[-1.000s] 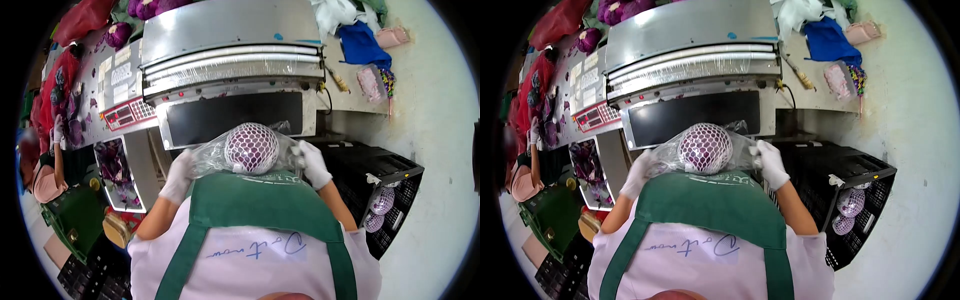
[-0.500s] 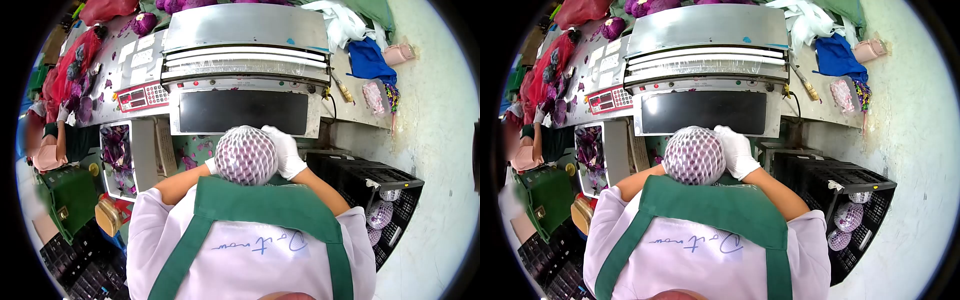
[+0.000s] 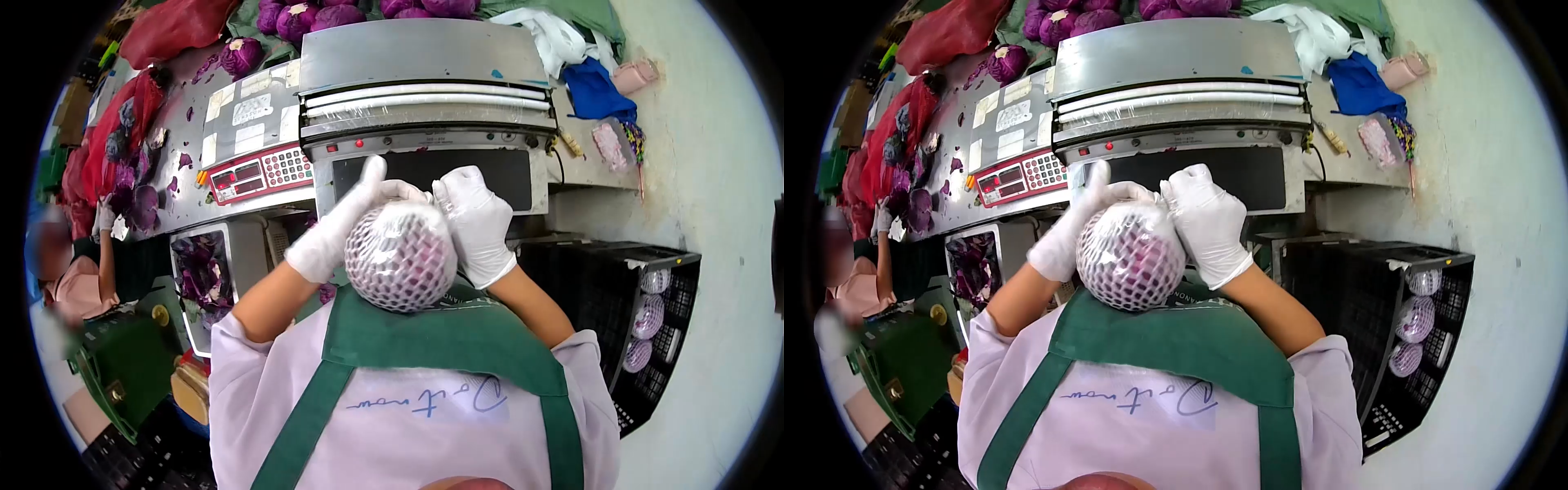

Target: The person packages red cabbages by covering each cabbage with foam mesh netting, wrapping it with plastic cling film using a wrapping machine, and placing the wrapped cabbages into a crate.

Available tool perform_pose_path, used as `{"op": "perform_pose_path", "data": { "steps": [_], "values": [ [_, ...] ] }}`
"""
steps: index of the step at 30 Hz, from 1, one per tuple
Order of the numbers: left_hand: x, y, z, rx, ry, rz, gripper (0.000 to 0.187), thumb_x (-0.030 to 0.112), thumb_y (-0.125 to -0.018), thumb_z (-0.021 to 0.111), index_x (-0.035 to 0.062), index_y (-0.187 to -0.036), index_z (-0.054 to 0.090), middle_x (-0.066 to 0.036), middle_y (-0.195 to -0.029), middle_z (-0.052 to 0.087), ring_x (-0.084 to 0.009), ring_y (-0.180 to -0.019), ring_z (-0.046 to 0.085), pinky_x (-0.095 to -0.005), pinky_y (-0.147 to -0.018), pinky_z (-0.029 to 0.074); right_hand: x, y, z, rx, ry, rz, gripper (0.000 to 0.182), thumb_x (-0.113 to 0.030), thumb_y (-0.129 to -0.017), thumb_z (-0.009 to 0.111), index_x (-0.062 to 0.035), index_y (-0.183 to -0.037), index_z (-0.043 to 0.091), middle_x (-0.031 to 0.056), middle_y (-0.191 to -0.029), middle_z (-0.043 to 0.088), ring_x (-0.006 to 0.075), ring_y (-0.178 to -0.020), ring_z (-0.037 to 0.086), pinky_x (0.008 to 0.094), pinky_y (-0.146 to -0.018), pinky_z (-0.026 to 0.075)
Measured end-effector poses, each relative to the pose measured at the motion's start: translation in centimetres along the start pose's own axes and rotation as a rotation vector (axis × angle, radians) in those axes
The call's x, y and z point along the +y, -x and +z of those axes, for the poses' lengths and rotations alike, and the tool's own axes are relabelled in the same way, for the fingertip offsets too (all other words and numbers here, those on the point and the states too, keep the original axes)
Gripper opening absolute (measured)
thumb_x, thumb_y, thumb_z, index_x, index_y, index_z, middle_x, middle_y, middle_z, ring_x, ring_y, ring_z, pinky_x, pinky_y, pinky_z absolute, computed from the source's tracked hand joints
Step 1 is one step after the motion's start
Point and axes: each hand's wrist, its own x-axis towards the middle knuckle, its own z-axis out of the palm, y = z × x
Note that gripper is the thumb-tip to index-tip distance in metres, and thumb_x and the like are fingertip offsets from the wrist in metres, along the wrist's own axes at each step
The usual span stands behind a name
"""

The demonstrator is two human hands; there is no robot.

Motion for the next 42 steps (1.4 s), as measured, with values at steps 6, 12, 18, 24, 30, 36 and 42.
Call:
{"op": "perform_pose_path", "data": {
  "steps": [6, 12, 18, 24, 30, 36, 42],
  "values": [
    [-2.2, 0.0, -1.2, -0.176, -0.126, 0.130, 0.071, 0.052, -0.101, 0.026, -0.0015, -0.072, 0.063, -0.012, -0.088, 0.063, -0.0239, -0.080, 0.060, -0.0363, -0.077, 0.048, 0.4, 2.9, 3.9, -0.026, -0.809, 0.153, 0.021, -0.024, -0.089, 0.064, -0.0045, -0.081, 0.061, 0.0091, -0.082, 0.059, 0.0218, -0.071, 0.059, 0.0295, -0.064, 0.049],
    [-2.1, 1.0, 3.6, -0.408, -0.741, 0.397, 0.060, 0.049, -0.097, 0.040, -0.0026, -0.124, 0.057, -0.019, -0.133, 0.053, -0.0257, -0.127, 0.046, -0.0347, -0.108, 0.032, -4.5, 7.3, 1.7, -0.379, -1.440, 0.529, 0.021, -0.016, -0.093, 0.056, -0.0014, -0.107, 0.060, 0.0043, -0.104, 0.062, 0.0138, -0.095, 0.058, 0.0266, -0.086, 0.047],
    [-7.0, -2.5, 3.4, 0.055, -0.350, 0.007, 0.071, 0.061, -0.096, 0.030, 0.0020, -0.132, 0.042, -0.015, -0.109, 0.058, -0.0255, -0.100, 0.061, -0.0389, -0.093, 0.050, 0.8, 13.0, -3.3, -0.238, -0.985, 0.508, 0.036, -0.019, -0.096, 0.049, 0.0041, -0.124, 0.050, 0.0143, -0.123, 0.053, 0.0173, -0.114, 0.050, 0.0304, -0.100, 0.039],
    [-14.2, -5.9, 18.4, -0.346, -0.490, 0.094, 0.071, 0.053, -0.096, 0.043, 0.0032, -0.144, 0.029, -0.019, -0.129, 0.049, -0.0282, -0.124, 0.047, -0.0424, -0.107, 0.038, 5.7, 21.2, -18.9, 0.302, -1.599, 0.615, 0.037, -0.021, -0.093, 0.051, 0.0003, -0.124, 0.052, 0.0087, -0.118, 0.059, 0.0154, -0.111, 0.054, 0.0315, -0.101, 0.040],
    [-18.3, -7.7, 23.4, -0.676, -0.679, 0.025, 0.052, 0.039, -0.095, 0.054, -0.0011, -0.128, 0.051, -0.010, -0.101, 0.066, -0.0213, -0.098, 0.063, -0.0424, -0.102, 0.043, 11.9, 35.5, -37.0, 1.048, -1.282, 1.075, 0.057, -0.048, -0.089, 0.055, -0.0083, -0.129, 0.049, 0.0108, -0.127, 0.056, 0.0246, -0.114, 0.056, 0.0439, -0.100, 0.046],
    [-20.0, -10.2, 20.6, -0.420, -0.758, 0.023, 0.040, 0.028, -0.100, 0.049, 0.0004, -0.128, 0.051, -0.008, -0.090, 0.066, -0.0185, -0.095, 0.063, -0.0323, -0.093, 0.046, 22.8, 48.8, -41.2, 1.225, -0.862, 1.637, 0.068, -0.066, -0.087, 0.037, -0.0161, -0.131, 0.050, 0.0088, -0.124, 0.061, 0.0270, -0.115, 0.058, 0.0523, -0.092, 0.046],
    [-18.1, -9.8, 15.1, -0.097, -0.724, 0.040, 0.039, 0.029, -0.099, 0.049, 0.0006, -0.126, 0.054, -0.008, -0.091, 0.067, -0.0183, -0.094, 0.064, -0.0316, -0.091, 0.048, 31.5, 54.8, -36.9, 1.281, -0.785, 1.537, 0.056, -0.055, -0.091, 0.045, -0.0101, -0.123, 0.056, 0.0091, -0.113, 0.064, 0.0226, -0.097, 0.061, 0.0388, -0.087, 0.049]
  ]
}}
